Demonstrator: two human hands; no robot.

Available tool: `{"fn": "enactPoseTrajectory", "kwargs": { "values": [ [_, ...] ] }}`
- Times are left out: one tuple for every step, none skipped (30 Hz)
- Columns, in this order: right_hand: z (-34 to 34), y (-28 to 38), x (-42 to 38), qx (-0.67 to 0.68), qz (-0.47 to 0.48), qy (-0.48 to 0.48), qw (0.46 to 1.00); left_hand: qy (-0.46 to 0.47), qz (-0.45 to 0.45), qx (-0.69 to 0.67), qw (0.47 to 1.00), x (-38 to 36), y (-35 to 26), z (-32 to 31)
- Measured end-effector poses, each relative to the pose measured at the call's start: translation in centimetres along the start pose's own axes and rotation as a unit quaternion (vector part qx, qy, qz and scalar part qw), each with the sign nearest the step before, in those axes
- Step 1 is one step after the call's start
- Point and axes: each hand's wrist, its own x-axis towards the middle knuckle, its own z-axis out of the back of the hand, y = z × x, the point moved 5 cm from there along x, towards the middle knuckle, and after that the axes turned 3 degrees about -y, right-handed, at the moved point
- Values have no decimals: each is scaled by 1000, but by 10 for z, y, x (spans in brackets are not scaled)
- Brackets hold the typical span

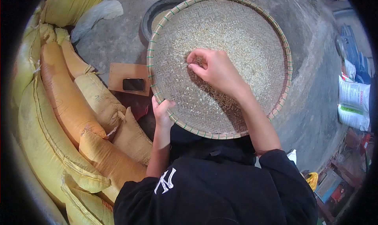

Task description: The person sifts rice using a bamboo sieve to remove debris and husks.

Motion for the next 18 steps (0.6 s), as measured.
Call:
{"fn": "enactPoseTrajectory", "kwargs": {
  "values": [
    [-2, 0, 0, -12, 6, -7, 1000, -2, -1, 4, 1000, 0, 2, 4],
    [-3, -1, 1, -23, 11, -13, 1000, -6, -2, 9, 1000, 0, 2, 5],
    [-5, -1, 1, -23, 11, -13, 1000, -6, -2, 9, 1000, 0, 2, 5],
    [-6, 0, 1, -37, 19, -19, 999, -17, 0, 10, 1000, -1, 2, 4],
    [-6, 0, 1, -52, 28, -25, 998, -28, 2, 11, 1000, -1, 2, 4],
    [-6, 1, 0, -53, 28, -25, 998, -27, 2, 10, 1000, -1, 3, 5],
    [-6, 1, 0, -64, 22, -26, 997, -30, 3, 22, 999, 0, 4, 7],
    [-6, 1, -1, -74, 16, -26, 997, -34, 4, 35, 999, 0, 4, 10],
    [-5, 2, 0, -73, 18, -25, 997, -35, 3, 35, 999, 0, 3, 9],
    [-4, 2, 0, -49, 12, -26, 998, -36, 0, 38, 999, -1, 3, 9],
    [-1, 1, 0, -26, 6, -28, 999, -36, -2, 42, 998, -1, 3, 8],
    [2, 2, 0, -26, 6, -28, 999, -36, -3, 41, 999, 0, 4, 9],
    [4, -8, -2, 175, -119, -14, 977, -26, -5, 33, 999, 1, 5, 10],
    [3, -15, -7, 366, -237, 0, 900, -16, -8, 25, 1000, 1, 4, 10],
    [8, -8, -10, 525, -244, 29, 815, -17, -8, 25, 1000, 1, 4, 9],
    [11, -15, -12, 524, -245, 29, 815, -31, -4, 27, 999, 0, 3, 9],
    [7, -14, -11, 674, -231, 79, 697, -43, 0, 30, 999, -1, 3, 8],
    [6, -9, -12, 798, -208, 126, 552, -42, 2, 29, 999, 0, 2, 7]
  ]
}}
